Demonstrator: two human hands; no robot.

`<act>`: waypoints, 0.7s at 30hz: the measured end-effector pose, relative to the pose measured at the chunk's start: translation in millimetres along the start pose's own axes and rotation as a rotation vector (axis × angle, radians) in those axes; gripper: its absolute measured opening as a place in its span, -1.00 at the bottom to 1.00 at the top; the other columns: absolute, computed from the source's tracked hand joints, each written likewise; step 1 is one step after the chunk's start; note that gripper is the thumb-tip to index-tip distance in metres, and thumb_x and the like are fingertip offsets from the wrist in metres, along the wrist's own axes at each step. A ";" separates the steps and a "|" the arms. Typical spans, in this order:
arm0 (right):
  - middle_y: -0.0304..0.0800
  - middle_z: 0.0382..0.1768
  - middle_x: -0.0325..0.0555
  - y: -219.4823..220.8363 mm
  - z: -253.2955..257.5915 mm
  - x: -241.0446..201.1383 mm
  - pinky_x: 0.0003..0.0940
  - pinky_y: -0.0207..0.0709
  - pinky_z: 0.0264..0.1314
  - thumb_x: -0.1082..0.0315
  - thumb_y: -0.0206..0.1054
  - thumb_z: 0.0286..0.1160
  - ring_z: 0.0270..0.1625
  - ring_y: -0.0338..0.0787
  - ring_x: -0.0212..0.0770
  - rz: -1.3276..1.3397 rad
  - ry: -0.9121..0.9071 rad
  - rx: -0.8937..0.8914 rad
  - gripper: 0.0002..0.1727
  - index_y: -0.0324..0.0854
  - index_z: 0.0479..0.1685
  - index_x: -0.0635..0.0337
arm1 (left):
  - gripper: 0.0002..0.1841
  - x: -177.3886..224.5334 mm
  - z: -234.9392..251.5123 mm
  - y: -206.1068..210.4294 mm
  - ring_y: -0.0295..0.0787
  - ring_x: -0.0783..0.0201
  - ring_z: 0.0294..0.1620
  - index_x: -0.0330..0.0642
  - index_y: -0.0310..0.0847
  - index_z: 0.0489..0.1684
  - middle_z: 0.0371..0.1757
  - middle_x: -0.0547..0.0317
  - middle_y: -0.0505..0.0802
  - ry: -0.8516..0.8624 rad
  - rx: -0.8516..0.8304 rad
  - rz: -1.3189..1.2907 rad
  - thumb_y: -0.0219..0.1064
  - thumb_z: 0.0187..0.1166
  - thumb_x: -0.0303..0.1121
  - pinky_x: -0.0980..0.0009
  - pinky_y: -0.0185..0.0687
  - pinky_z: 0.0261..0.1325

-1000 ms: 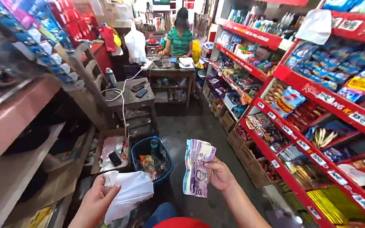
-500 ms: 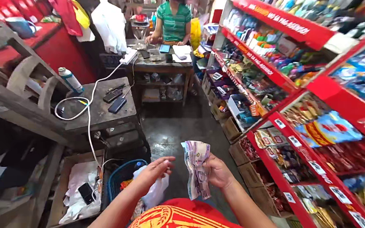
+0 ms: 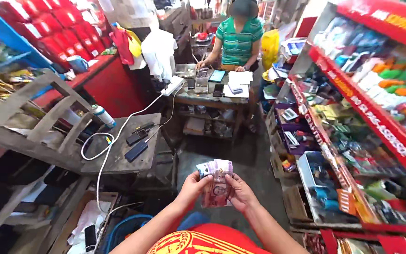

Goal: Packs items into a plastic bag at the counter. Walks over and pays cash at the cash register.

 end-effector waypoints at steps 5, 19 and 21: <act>0.86 -0.06 0.04 -5.0 86.4 -53.6 -0.12 0.83 0.01 0.31 -0.05 0.89 -0.05 0.92 -0.07 0.136 0.100 -0.036 -0.73 0.40 0.36 0.15 | -0.75 21.9 83.8 20.0 0.89 0.26 -0.09 -0.41 0.54 0.25 -0.08 0.01 0.89 -0.007 0.114 -0.108 0.20 0.74 -0.47 0.30 0.83 0.08; 0.85 -0.05 0.04 30.5 344.5 -174.9 -0.16 0.80 0.06 0.66 0.16 0.61 -0.06 0.90 -0.12 -0.289 0.091 -0.068 -0.61 0.37 0.38 0.27 | -0.68 46.2 359.1 -17.2 0.80 0.35 -0.11 -0.35 0.57 0.25 -0.07 0.07 0.84 -0.099 0.094 0.014 0.27 0.73 -0.28 0.34 0.74 0.05; 0.84 -0.07 0.04 35.8 380.0 -201.3 -0.17 0.81 0.02 0.66 0.16 0.60 -0.09 0.89 -0.13 -0.275 0.049 -0.022 -0.61 0.38 0.37 0.27 | -0.61 58.6 385.0 -28.3 0.68 0.33 -0.08 -0.30 0.52 0.37 0.04 0.06 0.75 -0.091 0.098 0.036 0.14 0.79 -0.19 0.34 0.62 0.00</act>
Point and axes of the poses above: each hand's wrist, its own z-axis towards the middle knuckle, its own y-axis out of the palm, x = y × z, the point moved 3 cm from there along z, towards the middle knuckle
